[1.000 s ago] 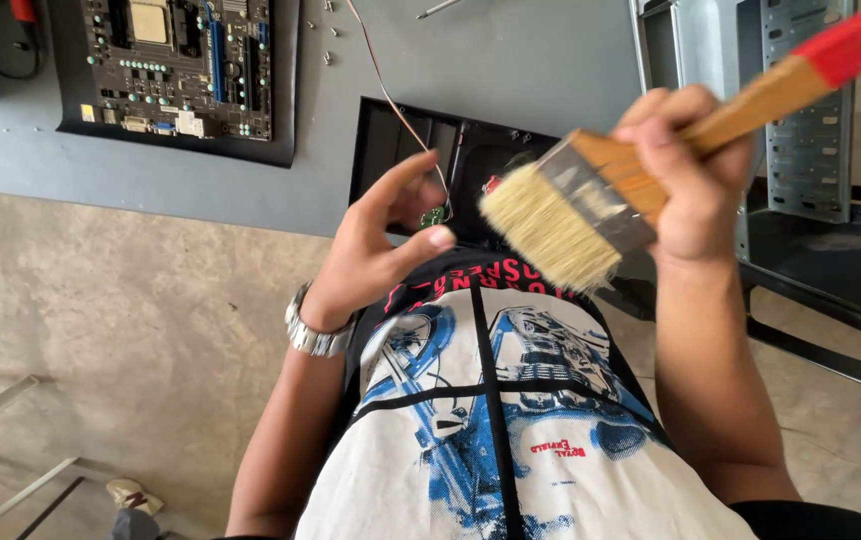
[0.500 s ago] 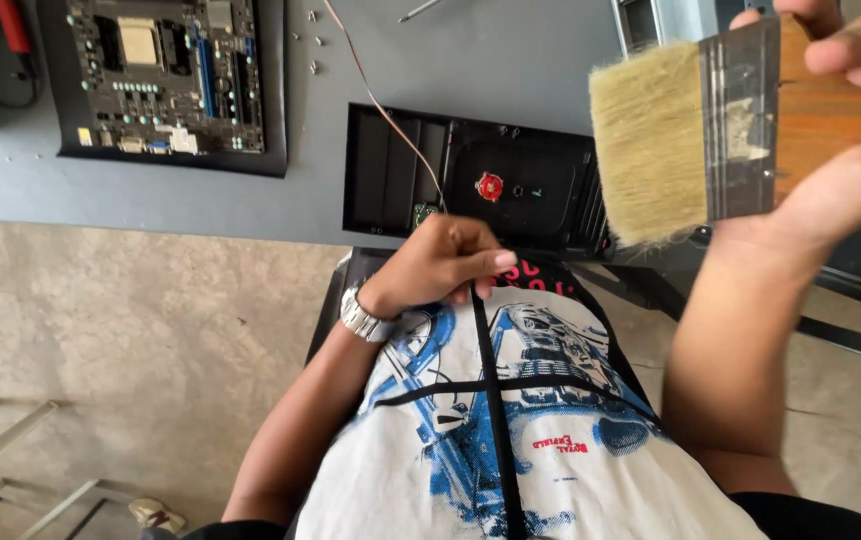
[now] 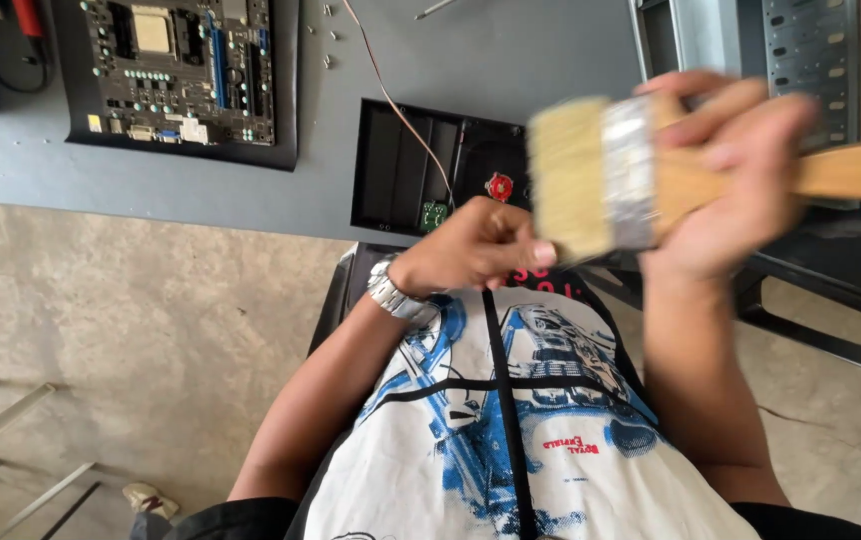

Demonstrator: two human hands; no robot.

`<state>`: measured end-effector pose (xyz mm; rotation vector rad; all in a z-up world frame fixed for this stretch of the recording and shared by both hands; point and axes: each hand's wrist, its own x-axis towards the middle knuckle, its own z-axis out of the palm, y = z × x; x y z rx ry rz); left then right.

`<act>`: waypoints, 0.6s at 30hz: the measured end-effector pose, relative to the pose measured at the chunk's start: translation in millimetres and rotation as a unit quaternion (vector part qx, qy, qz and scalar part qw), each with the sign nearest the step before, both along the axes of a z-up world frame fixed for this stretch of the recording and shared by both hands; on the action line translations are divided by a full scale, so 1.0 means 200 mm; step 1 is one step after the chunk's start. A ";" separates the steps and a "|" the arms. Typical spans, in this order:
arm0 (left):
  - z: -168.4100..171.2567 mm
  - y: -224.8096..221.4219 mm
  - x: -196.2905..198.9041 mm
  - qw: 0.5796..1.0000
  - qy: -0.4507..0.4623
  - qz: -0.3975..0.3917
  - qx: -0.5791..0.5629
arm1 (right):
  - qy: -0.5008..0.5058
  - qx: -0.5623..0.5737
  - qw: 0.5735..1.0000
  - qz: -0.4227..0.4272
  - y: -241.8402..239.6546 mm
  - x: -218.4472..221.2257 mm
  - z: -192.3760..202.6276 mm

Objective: Cleaning dust off a computer case panel using a paintbrush at a repair bench.

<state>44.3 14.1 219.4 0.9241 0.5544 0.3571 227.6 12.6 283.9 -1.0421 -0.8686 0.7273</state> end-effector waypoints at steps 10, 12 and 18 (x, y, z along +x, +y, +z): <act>-0.29 -0.03 -0.56 0.863 -0.052 0.412 -0.287 | -0.041 -0.064 0.997 0.027 -0.13 0.31 -0.06; -0.34 -0.03 -0.53 0.873 -0.018 0.426 -0.237 | -0.036 -0.071 0.997 0.015 -0.11 0.27 -0.10; -0.59 0.05 -0.21 0.871 0.391 0.203 0.217 | -0.120 -0.049 0.990 0.056 -0.12 0.25 -0.17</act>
